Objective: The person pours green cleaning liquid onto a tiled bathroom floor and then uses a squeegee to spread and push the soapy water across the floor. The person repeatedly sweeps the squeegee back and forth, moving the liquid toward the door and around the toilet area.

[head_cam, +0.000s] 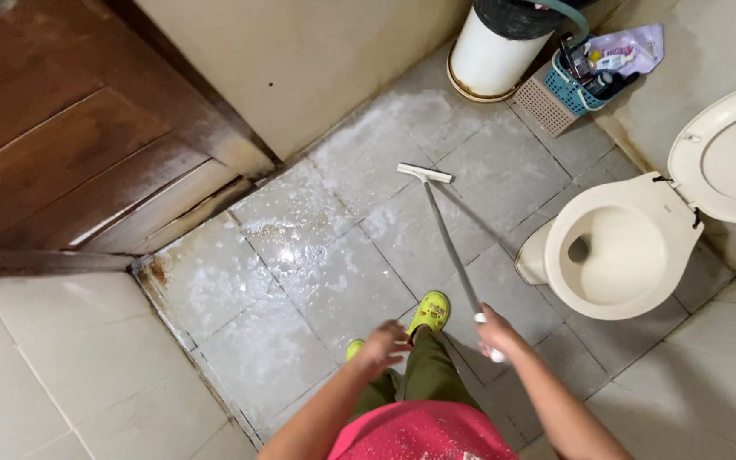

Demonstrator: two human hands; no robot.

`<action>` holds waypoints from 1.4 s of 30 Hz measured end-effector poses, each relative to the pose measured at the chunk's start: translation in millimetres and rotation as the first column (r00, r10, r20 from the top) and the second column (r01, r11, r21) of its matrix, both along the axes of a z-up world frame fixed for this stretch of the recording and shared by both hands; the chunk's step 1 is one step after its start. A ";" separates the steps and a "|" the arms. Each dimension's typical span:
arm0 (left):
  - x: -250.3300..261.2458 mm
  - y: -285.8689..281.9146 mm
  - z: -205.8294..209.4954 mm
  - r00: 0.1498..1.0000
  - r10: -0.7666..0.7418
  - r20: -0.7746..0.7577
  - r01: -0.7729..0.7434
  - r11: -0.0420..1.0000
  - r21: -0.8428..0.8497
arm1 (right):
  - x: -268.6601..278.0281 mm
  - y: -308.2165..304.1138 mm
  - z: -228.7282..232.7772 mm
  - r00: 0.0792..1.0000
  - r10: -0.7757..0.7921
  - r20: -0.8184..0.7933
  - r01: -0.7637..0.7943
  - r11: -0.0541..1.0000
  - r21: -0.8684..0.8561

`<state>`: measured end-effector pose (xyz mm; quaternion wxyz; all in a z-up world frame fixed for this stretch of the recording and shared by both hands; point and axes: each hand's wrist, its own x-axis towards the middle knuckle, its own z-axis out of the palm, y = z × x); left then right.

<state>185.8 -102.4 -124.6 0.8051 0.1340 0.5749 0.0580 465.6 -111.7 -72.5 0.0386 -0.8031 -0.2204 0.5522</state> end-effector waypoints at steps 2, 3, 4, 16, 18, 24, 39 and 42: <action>-34.1 -10.8 -34.8 0.996 0.089 -0.016 -0.089 0.996 0.014 | 20.6 -35.4 5.9 0.926 0.325 0.192 -0.304 0.944 -0.130; -36.4 -12.9 -27.9 0.995 0.104 -0.013 -0.103 0.995 0.009 | 30.4 -56.1 0.6 0.920 0.339 0.194 -0.317 0.939 -0.135; -41.9 -9.7 -21.2 0.994 0.112 -0.019 -0.111 0.993 0.038 | 37.3 -74.6 -4.9 0.839 0.490 0.235 -0.458 0.871 -0.178; -44.2 -11.2 18.6 0.932 0.359 -0.039 -0.358 0.933 0.025 | 26.3 -80.7 48.4 0.383 0.889 0.251 -0.908 0.412 -0.072; -30.6 -16.2 5.7 0.930 0.366 -0.028 -0.364 0.930 0.050 | -6.7 0.2 58.5 0.464 0.861 0.209 -0.882 0.471 0.015; 21.9 -6.2 45.4 0.884 0.468 -0.025 -0.466 0.883 0.056 | -44.4 107.4 36.8 0.288 0.920 0.265 -0.950 0.310 -0.043; 76.0 -54.4 -26.5 0.642 0.767 -0.018 -0.766 0.640 -0.057 | 25.6 91.8 -33.8 -0.244 0.799 0.550 -0.951 -0.307 0.025; 77.6 -47.7 -18.5 0.660 0.752 -0.006 -0.751 0.659 -0.026 | -61.2 127.4 -15.7 -0.074 0.918 0.391 -0.982 -0.135 0.129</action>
